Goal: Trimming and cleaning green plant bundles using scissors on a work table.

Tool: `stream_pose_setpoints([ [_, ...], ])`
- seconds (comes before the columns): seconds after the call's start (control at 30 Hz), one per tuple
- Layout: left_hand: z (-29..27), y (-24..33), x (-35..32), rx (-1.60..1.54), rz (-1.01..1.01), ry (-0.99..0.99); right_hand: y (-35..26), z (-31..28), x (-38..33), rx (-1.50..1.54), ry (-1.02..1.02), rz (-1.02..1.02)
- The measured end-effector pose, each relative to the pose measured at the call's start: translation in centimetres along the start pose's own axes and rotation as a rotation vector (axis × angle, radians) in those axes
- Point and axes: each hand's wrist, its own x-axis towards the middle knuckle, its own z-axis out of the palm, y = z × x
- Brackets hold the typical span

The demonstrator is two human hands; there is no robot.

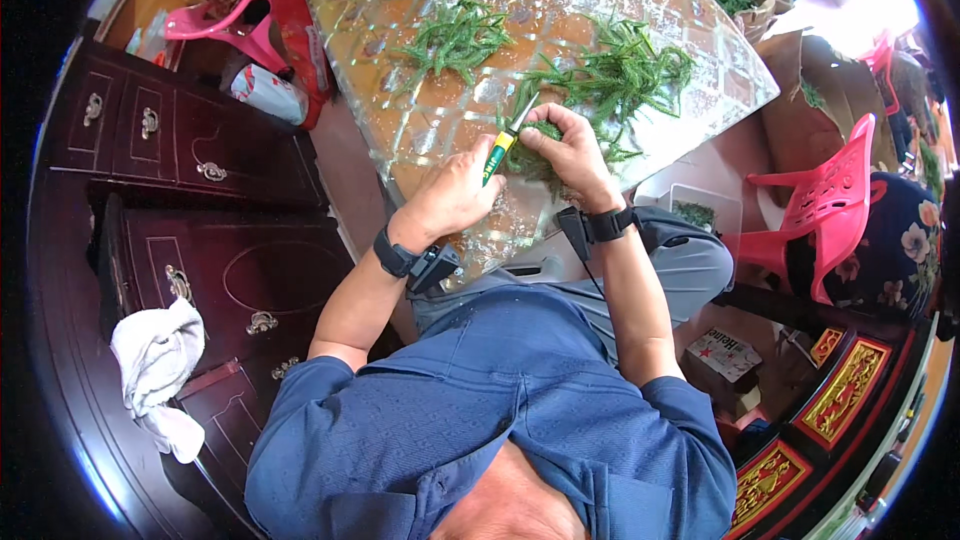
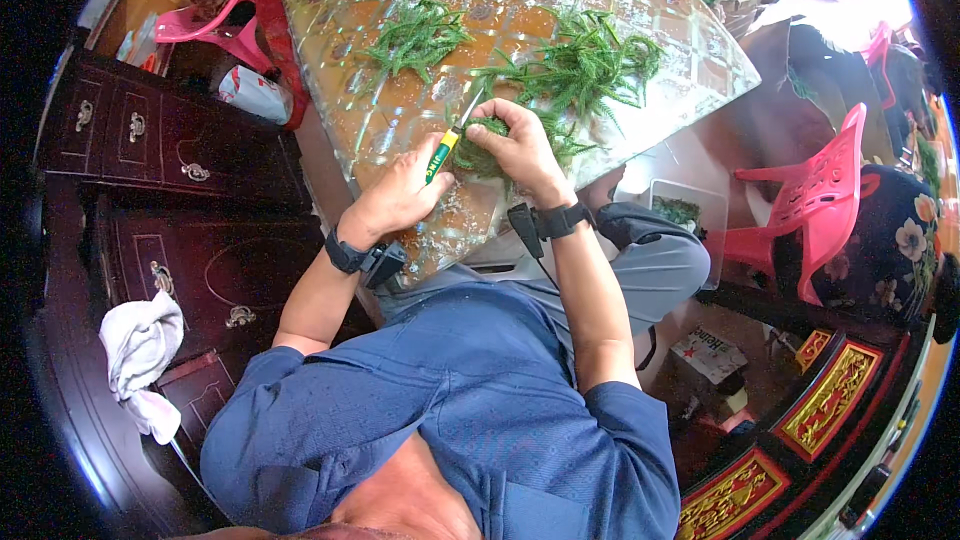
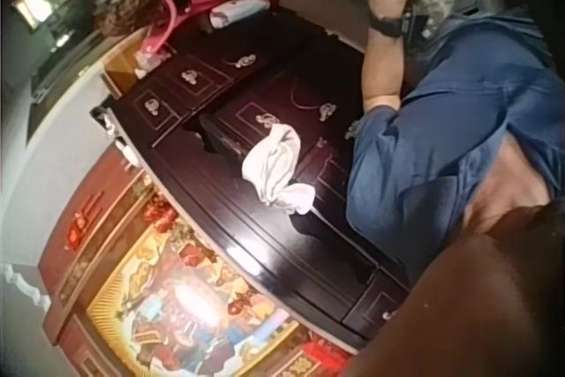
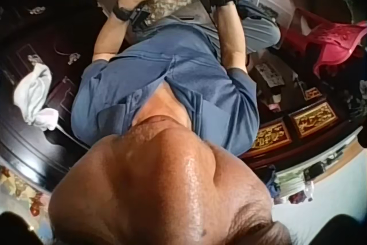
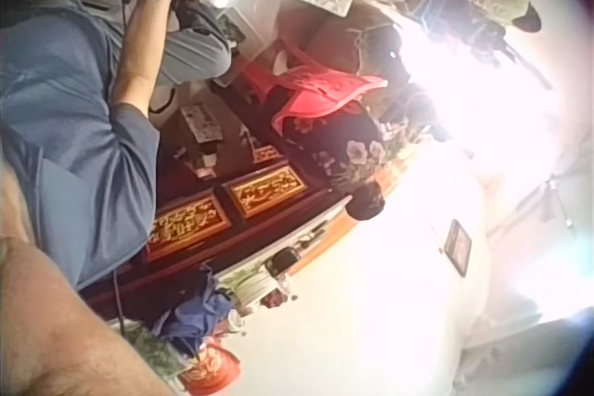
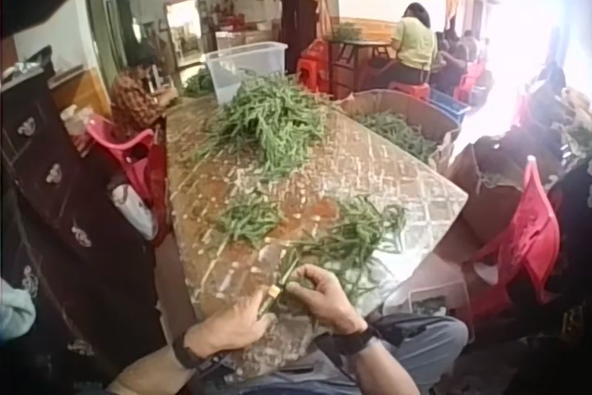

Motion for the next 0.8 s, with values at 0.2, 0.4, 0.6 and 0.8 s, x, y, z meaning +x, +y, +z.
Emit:
stream_pose_setpoints([
  [0.2,0.7,1.1,-0.7,0.103,-0.025,0.041,0.5,-0.6,0.2,0.144,-0.081,0.081],
  [0.4,0.7,1.8,-0.8,0.148,-0.060,0.040,1.0,-1.0,0.2,0.133,-0.087,0.061],
  [0.6,-1.6,0.3,0.0,0.006,0.033,-0.022,1.2,-1.0,0.5,0.168,-0.115,0.052],
  [0.8,-1.9,0.1,0.2,-0.058,0.058,-0.026,0.8,-1.0,0.5,0.176,-0.117,0.080],
])
